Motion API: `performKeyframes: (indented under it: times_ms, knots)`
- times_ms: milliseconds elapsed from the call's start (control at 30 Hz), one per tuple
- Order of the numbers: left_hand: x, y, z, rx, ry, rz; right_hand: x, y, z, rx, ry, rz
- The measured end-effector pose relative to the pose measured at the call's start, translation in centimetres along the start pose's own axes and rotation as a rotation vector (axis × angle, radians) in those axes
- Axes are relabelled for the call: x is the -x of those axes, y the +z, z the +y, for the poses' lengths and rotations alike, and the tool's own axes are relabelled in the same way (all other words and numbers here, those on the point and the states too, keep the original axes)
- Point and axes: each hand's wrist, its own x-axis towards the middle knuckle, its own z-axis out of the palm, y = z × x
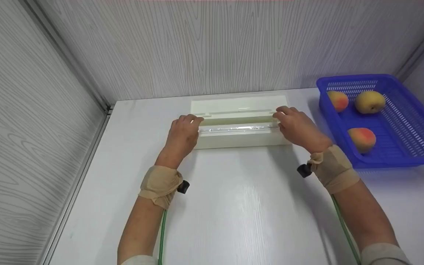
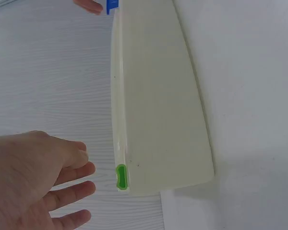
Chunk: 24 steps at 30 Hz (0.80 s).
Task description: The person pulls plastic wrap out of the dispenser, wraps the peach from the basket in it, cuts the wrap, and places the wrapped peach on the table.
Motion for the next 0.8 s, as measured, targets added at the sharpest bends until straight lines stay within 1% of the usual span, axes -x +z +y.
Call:
performKeyframes:
  times_ms: [67,133,233,333,400,467,567,600,800]
  knots:
    - [-0.6,0.1,0.2,-0.006,0.013,-0.028,-0.4,-0.1,0.0,0.011,-0.026,-0.023]
    - [-1.2,0.2,0.3,-0.025,0.032,-0.04,-0.7,-0.1,0.0,0.028,-0.051,-0.058]
    - [-2.0,0.6,0.5,-0.066,0.063,-0.038,-1.1,-0.1,-0.1,0.055,-0.078,-0.114]
    - [-2.7,1.1,0.6,-0.084,0.079,-0.042,-1.4,0.0,-0.1,0.063,-0.075,-0.171]
    - [-3.2,1.3,0.6,-0.093,0.076,-0.071,-1.6,0.2,0.0,0.05,-0.061,-0.201]
    - [-3.6,1.5,0.7,-0.121,0.071,-0.119,-1.7,0.4,0.1,0.034,-0.051,-0.22]
    - [-4.3,1.7,0.9,-0.189,0.073,-0.18,-1.9,0.7,0.2,0.022,-0.049,-0.221]
    - [-4.5,1.7,1.1,-0.22,0.081,-0.185,-2.0,0.8,0.2,0.027,-0.059,-0.215]
    - [-5.5,1.8,1.9,-0.392,0.138,-0.167,-2.3,1.3,0.5,0.083,-0.093,-0.172]
